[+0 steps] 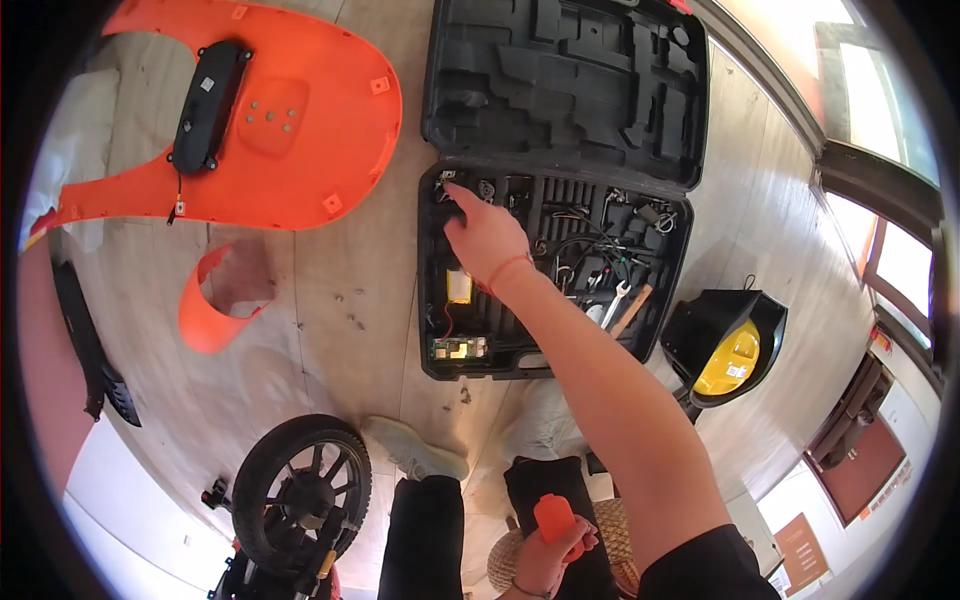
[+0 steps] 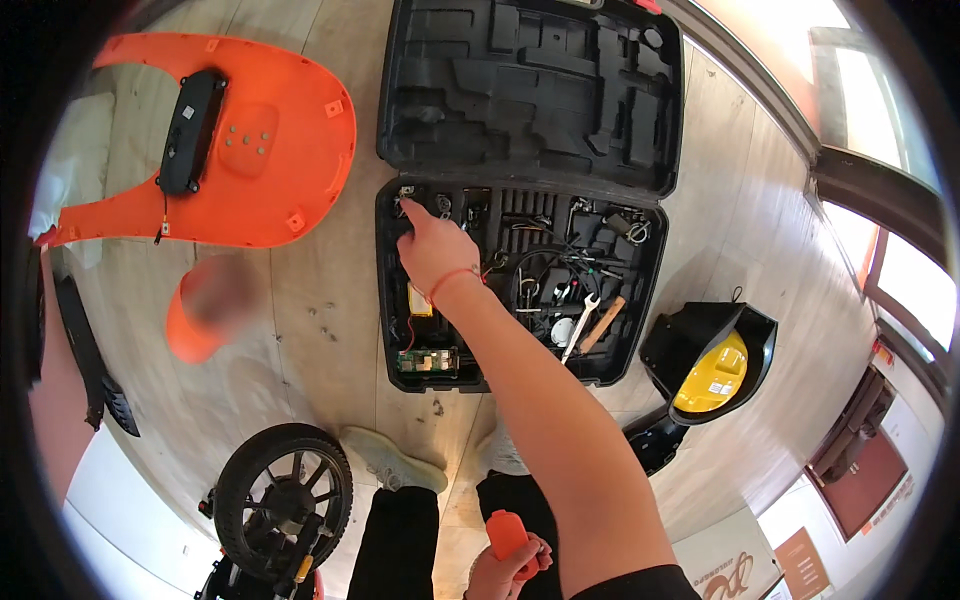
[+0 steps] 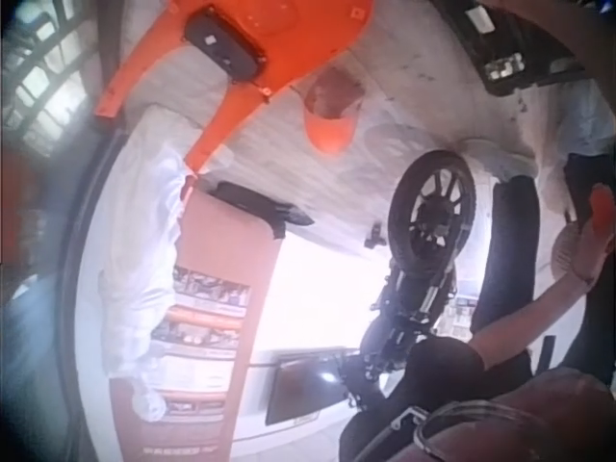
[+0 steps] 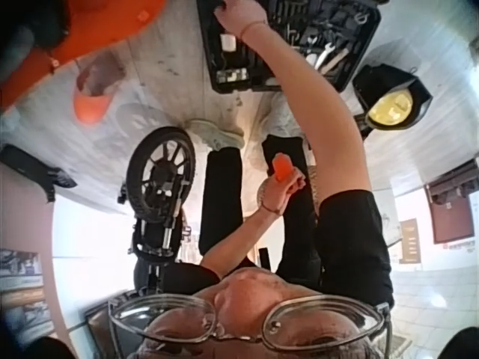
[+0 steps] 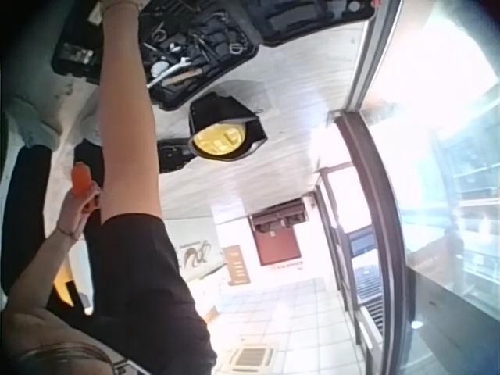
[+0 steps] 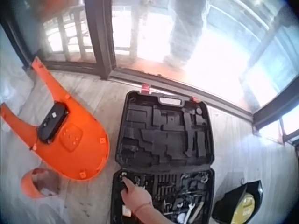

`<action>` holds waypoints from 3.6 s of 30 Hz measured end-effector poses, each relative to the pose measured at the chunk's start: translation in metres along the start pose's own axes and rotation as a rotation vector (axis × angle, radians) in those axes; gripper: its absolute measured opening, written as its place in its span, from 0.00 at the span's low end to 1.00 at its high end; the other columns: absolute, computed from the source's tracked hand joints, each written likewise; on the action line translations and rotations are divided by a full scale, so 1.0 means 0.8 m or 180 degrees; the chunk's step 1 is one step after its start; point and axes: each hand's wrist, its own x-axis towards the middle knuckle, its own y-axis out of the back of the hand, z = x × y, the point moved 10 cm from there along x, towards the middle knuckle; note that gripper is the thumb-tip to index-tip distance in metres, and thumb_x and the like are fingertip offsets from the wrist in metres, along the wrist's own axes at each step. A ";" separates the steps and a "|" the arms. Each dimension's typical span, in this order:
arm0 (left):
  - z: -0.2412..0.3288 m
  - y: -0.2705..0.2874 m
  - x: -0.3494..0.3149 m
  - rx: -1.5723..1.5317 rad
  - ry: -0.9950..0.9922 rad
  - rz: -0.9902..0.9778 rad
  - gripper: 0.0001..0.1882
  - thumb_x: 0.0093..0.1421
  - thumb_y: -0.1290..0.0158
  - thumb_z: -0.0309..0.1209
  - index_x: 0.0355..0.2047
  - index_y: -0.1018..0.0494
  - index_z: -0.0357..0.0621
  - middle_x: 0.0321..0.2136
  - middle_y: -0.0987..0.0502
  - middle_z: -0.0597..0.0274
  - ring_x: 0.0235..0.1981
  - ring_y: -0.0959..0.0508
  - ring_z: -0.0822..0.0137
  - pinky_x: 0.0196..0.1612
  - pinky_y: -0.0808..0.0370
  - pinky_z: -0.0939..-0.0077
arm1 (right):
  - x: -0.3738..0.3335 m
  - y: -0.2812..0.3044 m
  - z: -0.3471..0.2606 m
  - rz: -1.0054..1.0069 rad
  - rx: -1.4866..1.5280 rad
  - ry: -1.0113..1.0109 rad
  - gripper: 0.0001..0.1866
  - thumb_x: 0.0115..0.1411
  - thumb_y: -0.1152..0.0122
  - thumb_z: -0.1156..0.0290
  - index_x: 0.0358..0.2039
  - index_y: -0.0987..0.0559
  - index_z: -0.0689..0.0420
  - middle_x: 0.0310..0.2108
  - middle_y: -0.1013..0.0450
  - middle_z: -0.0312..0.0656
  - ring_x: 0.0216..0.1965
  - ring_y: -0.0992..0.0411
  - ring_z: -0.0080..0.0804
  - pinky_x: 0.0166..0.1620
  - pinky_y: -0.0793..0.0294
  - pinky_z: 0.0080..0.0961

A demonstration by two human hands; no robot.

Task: Disassembling body panels and components from an orange motorcycle using a power drill and hand tools.

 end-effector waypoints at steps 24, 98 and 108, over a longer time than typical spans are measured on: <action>-0.023 0.003 0.008 0.0163 0.0179 -0.0086 0.10 0.60 0.48 0.33 0.28 0.30 0.38 0.19 0.33 0.63 0.19 0.35 0.73 0.32 0.31 0.76 | -0.064 0.151 0.273 0.0983 0.1211 -0.1477 0.30 0.50 0.46 0.71 0.57 0.35 0.48 0.27 0.25 0.44 0.30 0.26 0.38 0.36 0.27 0.29; -0.071 0.009 0.038 0.0541 0.0402 -0.0025 0.07 0.57 0.48 0.27 0.32 0.30 0.34 0.31 0.27 0.56 0.31 0.26 0.66 0.39 0.28 0.72 | -0.111 0.092 0.223 0.0298 0.5563 -0.1471 0.07 0.56 0.44 0.68 0.32 0.24 0.57 0.36 0.26 0.40 0.36 0.27 0.25 0.39 0.27 0.24; -0.094 0.021 0.030 0.0567 0.0559 -0.0083 0.07 0.57 0.49 0.27 0.33 0.30 0.35 0.31 0.27 0.56 0.33 0.26 0.66 0.40 0.29 0.72 | -0.214 0.099 0.154 -0.0482 0.6990 -0.1166 0.08 0.59 0.48 0.69 0.34 0.24 0.59 0.33 0.24 0.42 0.32 0.26 0.28 0.39 0.27 0.21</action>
